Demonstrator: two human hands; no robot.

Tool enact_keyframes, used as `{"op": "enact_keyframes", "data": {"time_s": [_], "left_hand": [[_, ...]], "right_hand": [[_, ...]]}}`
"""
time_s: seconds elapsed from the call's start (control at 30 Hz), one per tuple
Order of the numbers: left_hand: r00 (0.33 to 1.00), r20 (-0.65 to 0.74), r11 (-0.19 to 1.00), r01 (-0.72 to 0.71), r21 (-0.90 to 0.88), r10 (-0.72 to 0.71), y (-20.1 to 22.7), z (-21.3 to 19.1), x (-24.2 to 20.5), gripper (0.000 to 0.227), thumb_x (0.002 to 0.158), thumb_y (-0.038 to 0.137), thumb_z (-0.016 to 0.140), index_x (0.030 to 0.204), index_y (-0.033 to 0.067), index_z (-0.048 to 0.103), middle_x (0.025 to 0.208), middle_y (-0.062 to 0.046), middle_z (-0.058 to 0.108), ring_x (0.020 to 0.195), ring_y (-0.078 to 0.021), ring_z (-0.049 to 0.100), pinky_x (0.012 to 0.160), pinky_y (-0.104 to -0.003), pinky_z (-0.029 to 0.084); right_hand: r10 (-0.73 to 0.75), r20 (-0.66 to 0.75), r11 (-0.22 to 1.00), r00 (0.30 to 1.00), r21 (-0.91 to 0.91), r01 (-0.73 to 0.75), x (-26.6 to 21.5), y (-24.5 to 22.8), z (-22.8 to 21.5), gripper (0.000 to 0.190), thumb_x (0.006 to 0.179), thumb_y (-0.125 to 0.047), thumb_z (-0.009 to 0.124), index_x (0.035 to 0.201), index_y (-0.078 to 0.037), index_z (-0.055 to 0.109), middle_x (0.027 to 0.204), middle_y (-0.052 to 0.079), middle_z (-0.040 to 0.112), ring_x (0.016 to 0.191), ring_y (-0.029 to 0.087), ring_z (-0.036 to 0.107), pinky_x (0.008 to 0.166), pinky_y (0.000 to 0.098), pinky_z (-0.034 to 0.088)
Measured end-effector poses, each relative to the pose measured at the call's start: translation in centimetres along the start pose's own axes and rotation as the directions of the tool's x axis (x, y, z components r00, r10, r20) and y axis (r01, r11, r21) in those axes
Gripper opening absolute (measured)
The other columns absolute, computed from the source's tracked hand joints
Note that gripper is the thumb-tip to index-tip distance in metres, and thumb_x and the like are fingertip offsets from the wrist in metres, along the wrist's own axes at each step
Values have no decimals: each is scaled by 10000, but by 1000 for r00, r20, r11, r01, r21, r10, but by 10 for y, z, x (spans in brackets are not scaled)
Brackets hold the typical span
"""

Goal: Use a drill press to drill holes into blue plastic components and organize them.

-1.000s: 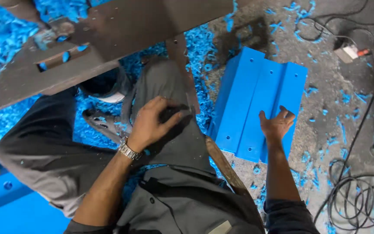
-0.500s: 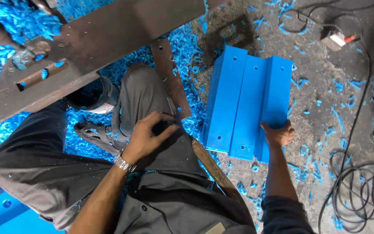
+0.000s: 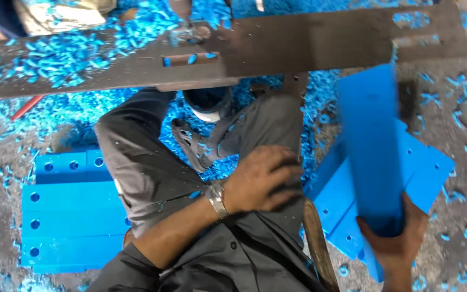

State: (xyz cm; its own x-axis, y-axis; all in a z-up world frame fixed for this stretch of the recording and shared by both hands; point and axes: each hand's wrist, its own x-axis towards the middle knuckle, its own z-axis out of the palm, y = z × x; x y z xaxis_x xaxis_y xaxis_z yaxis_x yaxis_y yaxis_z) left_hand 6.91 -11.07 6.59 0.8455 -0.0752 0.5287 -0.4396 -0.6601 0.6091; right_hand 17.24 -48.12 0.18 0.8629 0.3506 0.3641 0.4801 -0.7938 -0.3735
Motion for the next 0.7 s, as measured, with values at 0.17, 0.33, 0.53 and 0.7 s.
{"op": "enact_keyframes", "data": {"time_s": [0.17, 0.33, 0.53, 0.7], "left_hand": [[999, -1, 942, -37, 334, 39, 17, -16, -13, 794, 817, 243, 820, 1515, 190, 445, 1517, -148, 536, 1433, -327, 538, 1256, -474, 361], [934, 191, 893, 206, 400, -301, -6, -68, -43, 1215, 478, 265, 898, 1538, 106, 326, 1341, -196, 546, 1285, -401, 512, 1175, -554, 309], [878, 66, 811, 405, 422, -473, -34, -136, -114, 1231, 473, 288, 912, 1550, 83, 351, 1309, -198, 563, 1219, -384, 529, 1068, -527, 366], [856, -68, 767, 492, 412, -513, -47, -155, -150, 1178, 453, 330, 901, 1499, 83, 420, 1281, -198, 591, 1187, -385, 552, 1019, -501, 388]], "right_hand": [[-297, 159, 939, 942, 227, 258, 58, -127, 15, 993, 536, -286, 899, 1427, -57, 527, 1344, 211, 553, 1241, 413, 516, 1085, 506, 429], [-661, 251, 740, 707, 375, 559, 97, -222, 60, 927, 465, -306, 877, 1322, -95, 593, 1343, 200, 571, 1207, 403, 538, 1039, 522, 424], [-874, 289, 467, 389, 719, 515, 157, -303, 119, 693, 673, -361, 884, 1283, -121, 660, 1337, 175, 593, 1221, 382, 568, 1027, 491, 452], [-482, 367, 789, 796, 576, 212, 224, -326, 217, 315, 909, -353, 758, 1079, -89, 731, 979, 102, 667, 909, 255, 733, 785, 360, 586]]}}
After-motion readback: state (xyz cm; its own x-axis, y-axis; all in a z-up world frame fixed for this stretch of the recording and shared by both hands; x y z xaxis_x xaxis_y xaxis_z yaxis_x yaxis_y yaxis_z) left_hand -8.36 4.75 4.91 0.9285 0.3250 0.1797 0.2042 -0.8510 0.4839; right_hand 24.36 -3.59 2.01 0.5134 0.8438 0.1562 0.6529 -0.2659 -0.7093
